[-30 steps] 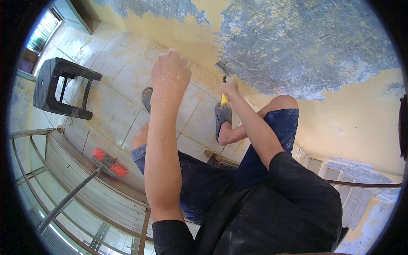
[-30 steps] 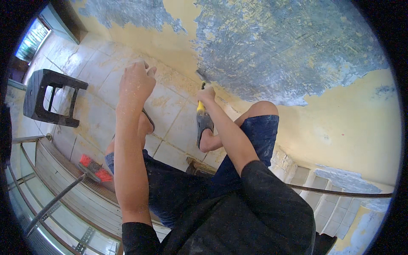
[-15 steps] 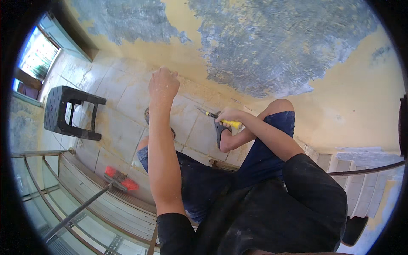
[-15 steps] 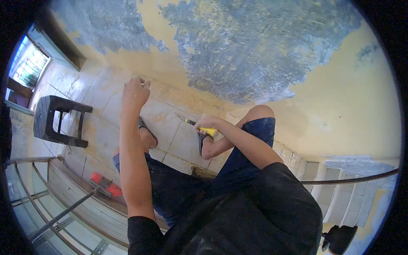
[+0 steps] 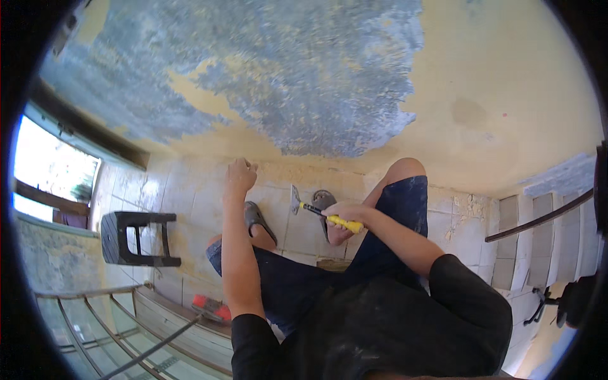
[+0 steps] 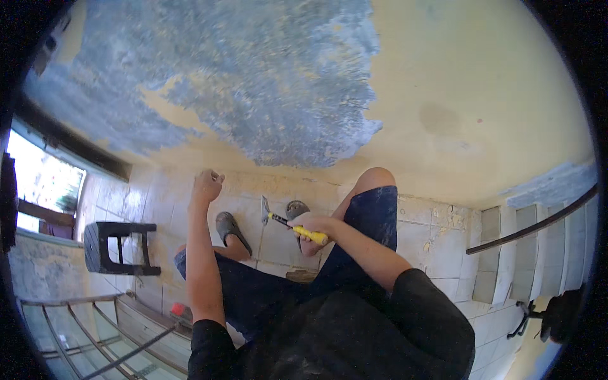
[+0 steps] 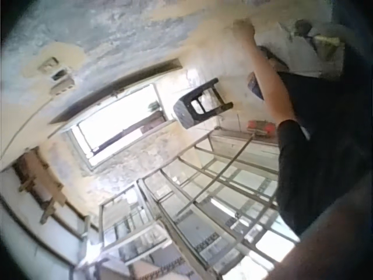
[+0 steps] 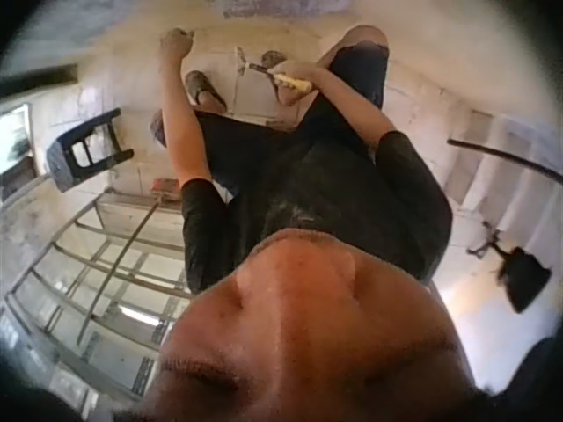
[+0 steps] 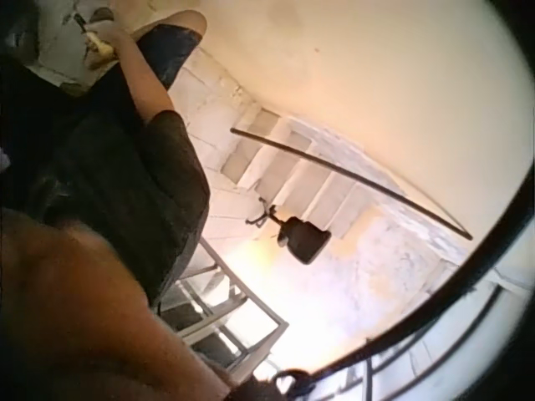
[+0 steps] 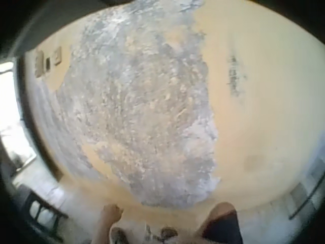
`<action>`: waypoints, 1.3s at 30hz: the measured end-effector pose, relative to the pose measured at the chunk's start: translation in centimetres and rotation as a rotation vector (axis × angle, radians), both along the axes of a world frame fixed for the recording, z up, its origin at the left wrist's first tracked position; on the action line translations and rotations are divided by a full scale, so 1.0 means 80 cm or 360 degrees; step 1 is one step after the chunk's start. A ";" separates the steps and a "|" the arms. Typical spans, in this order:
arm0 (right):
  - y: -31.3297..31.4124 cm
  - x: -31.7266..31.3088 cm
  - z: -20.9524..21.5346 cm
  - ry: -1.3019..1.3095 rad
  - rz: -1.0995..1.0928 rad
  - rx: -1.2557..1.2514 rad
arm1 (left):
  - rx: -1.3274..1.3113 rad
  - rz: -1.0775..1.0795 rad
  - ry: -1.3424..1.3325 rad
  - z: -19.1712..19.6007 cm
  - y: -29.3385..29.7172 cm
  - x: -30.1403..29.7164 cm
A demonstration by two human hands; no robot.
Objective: The person scrapes old paint or debris from a wall using a hand scraper.
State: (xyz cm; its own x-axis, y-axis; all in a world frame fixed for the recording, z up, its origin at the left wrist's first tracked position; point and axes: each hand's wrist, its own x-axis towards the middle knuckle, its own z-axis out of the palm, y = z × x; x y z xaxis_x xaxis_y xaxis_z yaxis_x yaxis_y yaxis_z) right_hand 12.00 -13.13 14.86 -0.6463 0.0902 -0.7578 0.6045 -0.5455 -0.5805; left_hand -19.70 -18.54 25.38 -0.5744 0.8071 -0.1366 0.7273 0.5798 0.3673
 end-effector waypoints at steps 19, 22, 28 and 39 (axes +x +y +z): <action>-0.013 0.038 0.001 -0.0028 -0.0417 0.0684 | 0.0056 -0.0350 -0.0142 0.004 0.080 0.011; -0.025 0.025 0.023 -0.0067 -0.0343 0.0587 | -0.0059 -0.0366 -0.0011 0.002 0.077 0.007; -0.043 -0.009 0.049 0.0161 -0.0364 0.0587 | -0.0247 -0.0522 -0.0050 0.000 0.066 0.021; -0.077 -0.040 0.089 0.0435 -0.0441 0.0544 | -0.0464 -0.0609 -0.0156 0.012 0.057 0.049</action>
